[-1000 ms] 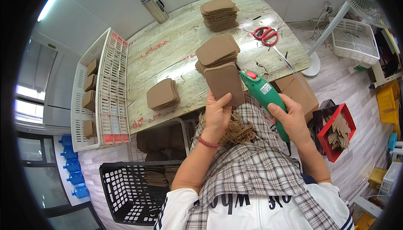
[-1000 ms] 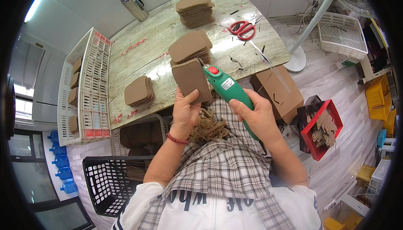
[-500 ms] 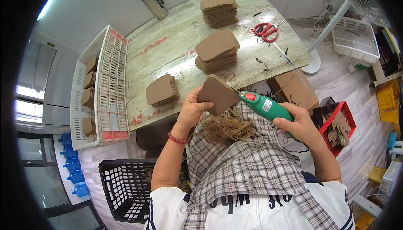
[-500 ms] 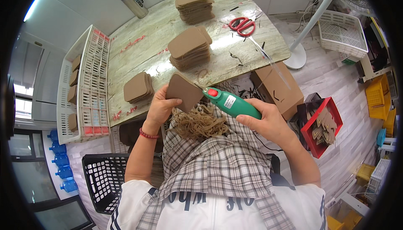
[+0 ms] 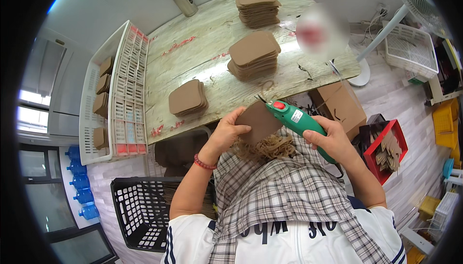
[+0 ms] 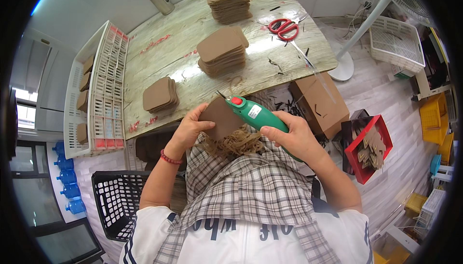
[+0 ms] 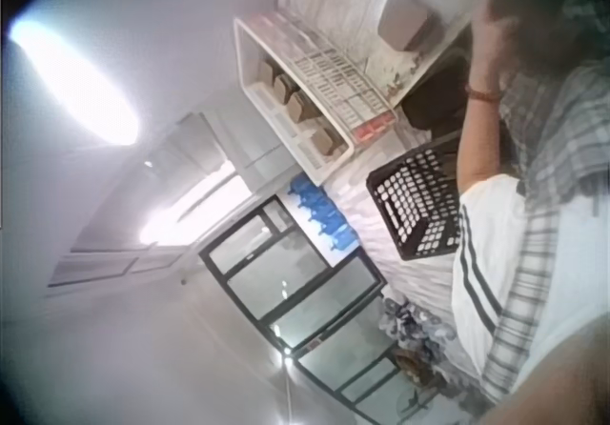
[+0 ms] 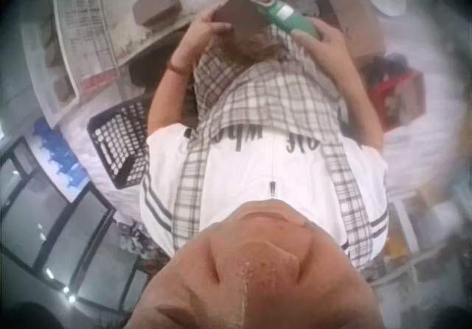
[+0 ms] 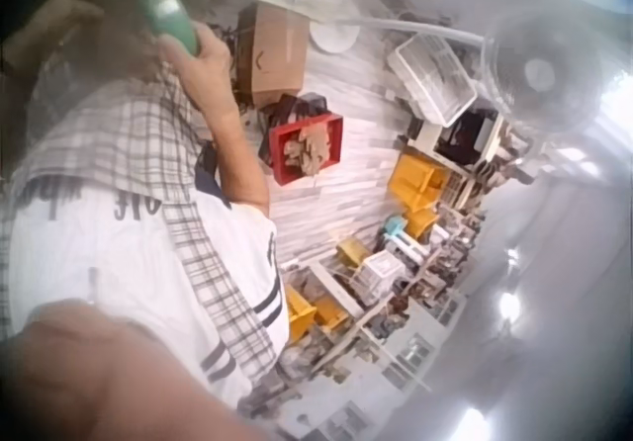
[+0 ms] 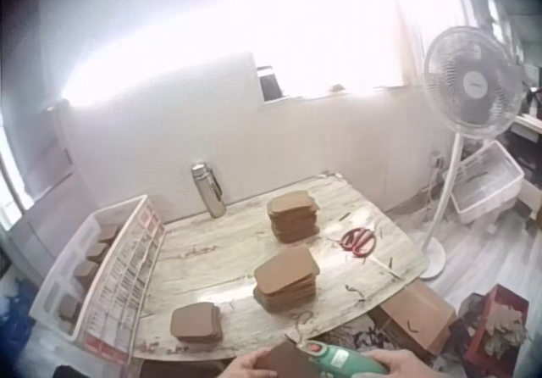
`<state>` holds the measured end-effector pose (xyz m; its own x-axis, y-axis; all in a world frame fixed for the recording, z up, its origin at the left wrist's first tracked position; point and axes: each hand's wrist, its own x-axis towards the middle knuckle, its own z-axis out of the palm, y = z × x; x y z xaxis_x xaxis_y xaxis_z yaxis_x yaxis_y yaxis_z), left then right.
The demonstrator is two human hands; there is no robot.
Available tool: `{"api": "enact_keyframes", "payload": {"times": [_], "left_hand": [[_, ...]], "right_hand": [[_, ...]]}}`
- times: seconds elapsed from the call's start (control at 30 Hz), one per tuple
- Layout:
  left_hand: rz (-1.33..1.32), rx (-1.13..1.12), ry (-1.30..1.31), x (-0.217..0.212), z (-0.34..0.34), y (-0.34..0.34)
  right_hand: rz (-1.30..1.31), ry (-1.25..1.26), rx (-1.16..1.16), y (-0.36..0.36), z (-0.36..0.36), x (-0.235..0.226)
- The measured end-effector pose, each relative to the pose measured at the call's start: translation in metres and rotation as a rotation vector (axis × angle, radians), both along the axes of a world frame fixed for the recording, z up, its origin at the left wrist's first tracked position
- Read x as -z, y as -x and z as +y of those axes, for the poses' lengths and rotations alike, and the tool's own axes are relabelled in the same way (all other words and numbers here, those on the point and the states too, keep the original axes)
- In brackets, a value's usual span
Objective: The person uses a green rotary tool to trim the edges of square cardboard pieces, then switches to red scissors to trim the same pieces. Finished pieces are stacked on the table.
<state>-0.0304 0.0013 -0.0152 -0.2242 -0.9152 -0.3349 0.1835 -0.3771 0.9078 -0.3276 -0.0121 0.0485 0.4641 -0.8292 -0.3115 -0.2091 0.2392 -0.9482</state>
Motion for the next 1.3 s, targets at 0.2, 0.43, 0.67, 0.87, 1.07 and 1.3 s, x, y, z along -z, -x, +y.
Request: {"api": "enact_keyframes", "payload": {"times": [0.2, 0.43, 0.67, 0.87, 1.07, 1.3], "left_hand": [[-0.147, -0.227, 0.099, -0.012, 0.003, -0.019], [-0.027, -0.387, 0.143, -0.012, 0.005, -0.028], [-0.063, -0.288, 0.134, -0.013, 0.004, -0.025], [-0.094, -0.195, 0.072, -0.017, 0.004, -0.017], [-0.157, -0.053, 0.073, -0.026, 0.005, -0.010], [-0.188, 0.079, 0.011, -0.039, 0.004, -0.003]], "right_hand": [[-0.050, -0.088, -0.022, 0.006, -0.001, 0.002], [-0.002, -0.107, -0.083, 0.003, -0.001, -0.003], [-0.005, -0.109, -0.134, 0.004, -0.002, -0.001], [0.013, -0.107, -0.151, 0.001, -0.002, 0.000], [0.021, -0.100, -0.184, -0.006, -0.004, 0.002], [-0.061, -0.096, -0.216, -0.028, -0.008, -0.002]]}}
